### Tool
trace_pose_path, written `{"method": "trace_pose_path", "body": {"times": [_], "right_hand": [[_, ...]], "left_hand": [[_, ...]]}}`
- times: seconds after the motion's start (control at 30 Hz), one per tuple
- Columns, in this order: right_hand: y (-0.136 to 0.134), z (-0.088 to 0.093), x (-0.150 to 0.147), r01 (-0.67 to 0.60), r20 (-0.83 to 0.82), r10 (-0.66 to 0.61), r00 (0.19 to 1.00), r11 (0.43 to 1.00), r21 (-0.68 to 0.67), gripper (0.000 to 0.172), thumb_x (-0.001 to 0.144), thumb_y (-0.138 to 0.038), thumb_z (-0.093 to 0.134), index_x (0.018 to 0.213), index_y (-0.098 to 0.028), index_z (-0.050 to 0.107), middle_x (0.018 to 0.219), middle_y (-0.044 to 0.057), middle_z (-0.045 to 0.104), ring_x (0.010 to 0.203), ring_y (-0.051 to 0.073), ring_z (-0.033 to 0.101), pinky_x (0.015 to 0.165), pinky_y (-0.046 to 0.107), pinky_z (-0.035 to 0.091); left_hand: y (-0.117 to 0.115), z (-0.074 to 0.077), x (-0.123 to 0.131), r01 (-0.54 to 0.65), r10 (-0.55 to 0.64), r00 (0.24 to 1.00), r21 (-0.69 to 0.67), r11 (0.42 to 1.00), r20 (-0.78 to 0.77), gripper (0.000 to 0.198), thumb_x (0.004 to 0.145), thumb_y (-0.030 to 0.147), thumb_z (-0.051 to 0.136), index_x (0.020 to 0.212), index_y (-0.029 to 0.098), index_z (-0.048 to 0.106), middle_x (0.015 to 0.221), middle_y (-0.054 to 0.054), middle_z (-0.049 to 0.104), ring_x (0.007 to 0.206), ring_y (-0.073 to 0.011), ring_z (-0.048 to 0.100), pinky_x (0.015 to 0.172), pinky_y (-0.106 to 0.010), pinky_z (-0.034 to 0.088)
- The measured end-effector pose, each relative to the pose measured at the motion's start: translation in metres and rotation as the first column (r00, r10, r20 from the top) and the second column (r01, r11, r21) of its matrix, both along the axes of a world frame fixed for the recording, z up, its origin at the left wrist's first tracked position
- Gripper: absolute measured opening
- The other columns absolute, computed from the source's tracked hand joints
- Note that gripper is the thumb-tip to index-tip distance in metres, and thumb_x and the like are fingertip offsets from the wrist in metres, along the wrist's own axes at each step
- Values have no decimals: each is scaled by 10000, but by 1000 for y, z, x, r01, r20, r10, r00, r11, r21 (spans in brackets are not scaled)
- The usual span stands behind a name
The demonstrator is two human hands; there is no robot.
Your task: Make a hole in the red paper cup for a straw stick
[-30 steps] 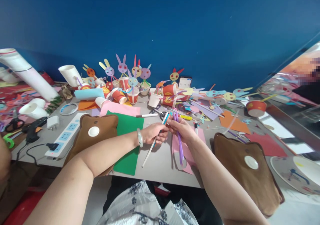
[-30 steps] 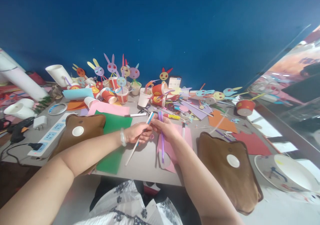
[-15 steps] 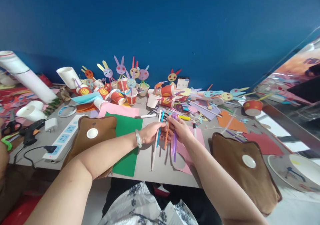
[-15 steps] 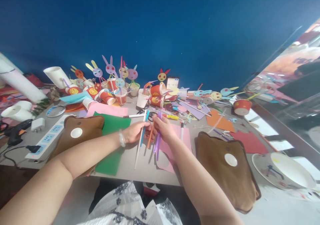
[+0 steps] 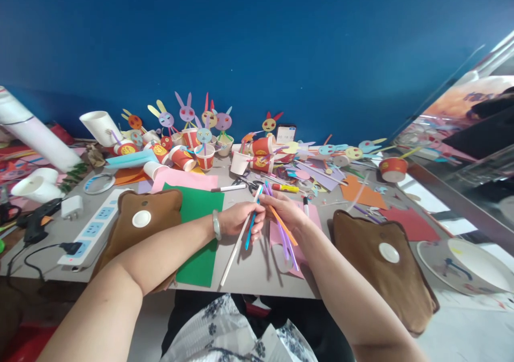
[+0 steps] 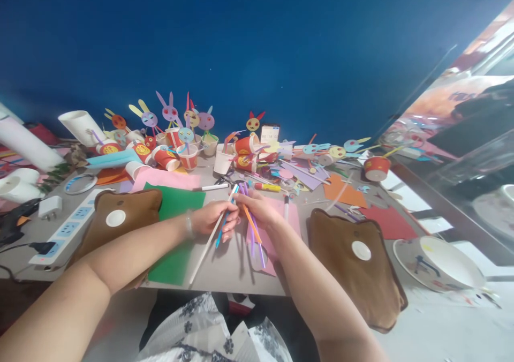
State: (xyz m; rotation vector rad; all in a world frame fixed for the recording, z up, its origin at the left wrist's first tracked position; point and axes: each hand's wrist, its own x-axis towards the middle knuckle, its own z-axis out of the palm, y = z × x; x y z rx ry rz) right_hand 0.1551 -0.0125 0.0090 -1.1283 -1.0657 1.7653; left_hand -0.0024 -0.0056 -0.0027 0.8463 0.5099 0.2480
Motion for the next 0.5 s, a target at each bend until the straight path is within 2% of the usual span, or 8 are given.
{"method": "trace_pose_path", "body": {"times": [0.17,0.27,0.4,0.5], "right_hand": [[0,-1,6,-71,3,71,997,995,76,356,660,-407,835,801,-184,596,589,-56,588,481,83,535,470,200,411],[4,4,11,-37,-14,38,999,995,94,375,682,-435,820,787,-198,549,542,-78,508,429,66,448,432,203,350],[18,15,36,193,-84,-180,980,963,187,410,705,-449,792,708,-229,446,485,-104,314,398,58,249,382,219,223],[33,20,70,398,-56,-402,914,860,319,503,722,-537,728,625,-244,331,492,-86,249,423,75,215,389,251,254]], "left_hand": [[-3,2,0,85,-84,993,4,996,-79,394,945,370,326,603,208,436,379,31,395,306,-142,427,360,-247,382],[-1,0,-1,66,-65,998,21,998,-26,479,946,555,347,671,194,501,395,44,399,323,-133,436,377,-241,395],[4,-4,-3,-103,98,987,32,994,129,647,873,755,327,761,165,569,461,18,484,405,-149,535,445,-261,448],[7,-8,-4,-211,207,966,8,977,151,665,867,766,335,766,153,574,493,9,511,419,-143,547,466,-258,448]]}}
